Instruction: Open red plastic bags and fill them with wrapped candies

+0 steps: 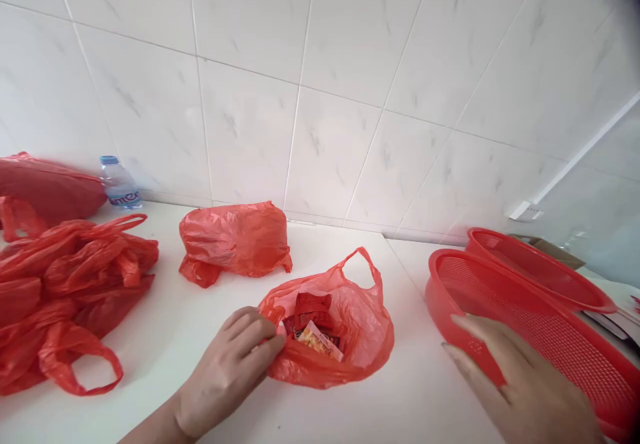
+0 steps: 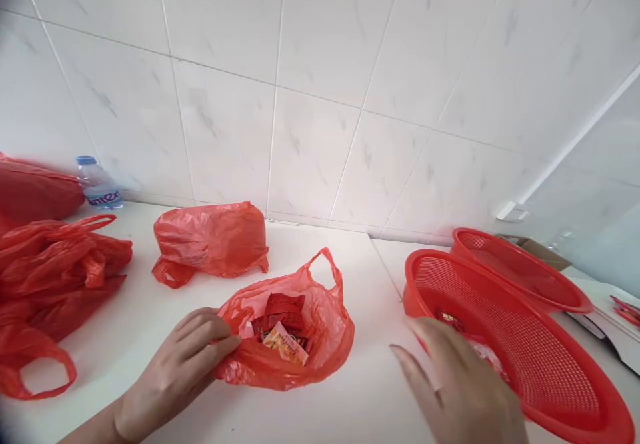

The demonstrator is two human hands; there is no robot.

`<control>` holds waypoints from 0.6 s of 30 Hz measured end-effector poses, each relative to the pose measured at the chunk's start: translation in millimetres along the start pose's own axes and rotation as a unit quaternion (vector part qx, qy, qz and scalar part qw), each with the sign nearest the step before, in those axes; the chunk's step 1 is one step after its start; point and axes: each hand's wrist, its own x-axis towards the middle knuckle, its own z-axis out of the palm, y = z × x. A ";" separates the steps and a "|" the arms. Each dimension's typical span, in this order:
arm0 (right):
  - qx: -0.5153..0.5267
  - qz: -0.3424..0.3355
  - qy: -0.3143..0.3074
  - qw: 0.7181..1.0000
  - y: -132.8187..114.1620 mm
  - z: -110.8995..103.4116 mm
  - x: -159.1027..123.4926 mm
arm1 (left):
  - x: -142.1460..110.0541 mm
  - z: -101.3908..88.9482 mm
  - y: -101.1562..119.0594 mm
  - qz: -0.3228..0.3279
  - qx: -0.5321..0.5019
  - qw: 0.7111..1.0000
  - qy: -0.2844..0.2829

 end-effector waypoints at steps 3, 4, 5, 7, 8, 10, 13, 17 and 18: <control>0.174 -0.201 -0.005 0.964 -76.5 -13.2 24.7 | 7.8 -0.7 18.0 0.058 -0.012 0.997 -0.048; 0.213 -0.228 -0.024 0.950 -95.0 -11.5 32.9 | 9.4 0.4 23.3 0.070 -0.015 0.996 -0.062; 0.241 -0.228 -0.020 0.943 -108.5 -6.4 41.2 | 10.4 1.9 27.7 0.077 -0.019 0.994 -0.074; 0.238 -0.166 0.006 0.957 -120.4 12.2 57.6 | 11.4 4.4 32.8 0.077 -0.033 0.992 -0.090; 0.219 -0.107 0.035 0.969 -119.7 24.4 65.1 | 11.6 4.9 33.0 0.072 -0.043 0.992 -0.094; 0.201 0.021 0.068 0.977 -109.5 51.0 76.5 | 11.5 3.8 28.5 0.058 -0.060 0.992 -0.098; 0.338 0.154 -0.043 0.928 -88.9 86.7 79.8 | 8.9 -1.0 11.8 0.020 -0.060 0.992 -0.113; 0.603 0.178 -0.256 0.734 -78.7 116.9 64.5 | -2.9 -3.5 -17.5 -0.088 -0.018 0.993 -0.071; 0.646 0.181 -0.267 0.692 -79.0 121.8 60.9 | -6.5 -3.4 -24.9 -0.122 -0.007 0.991 -0.050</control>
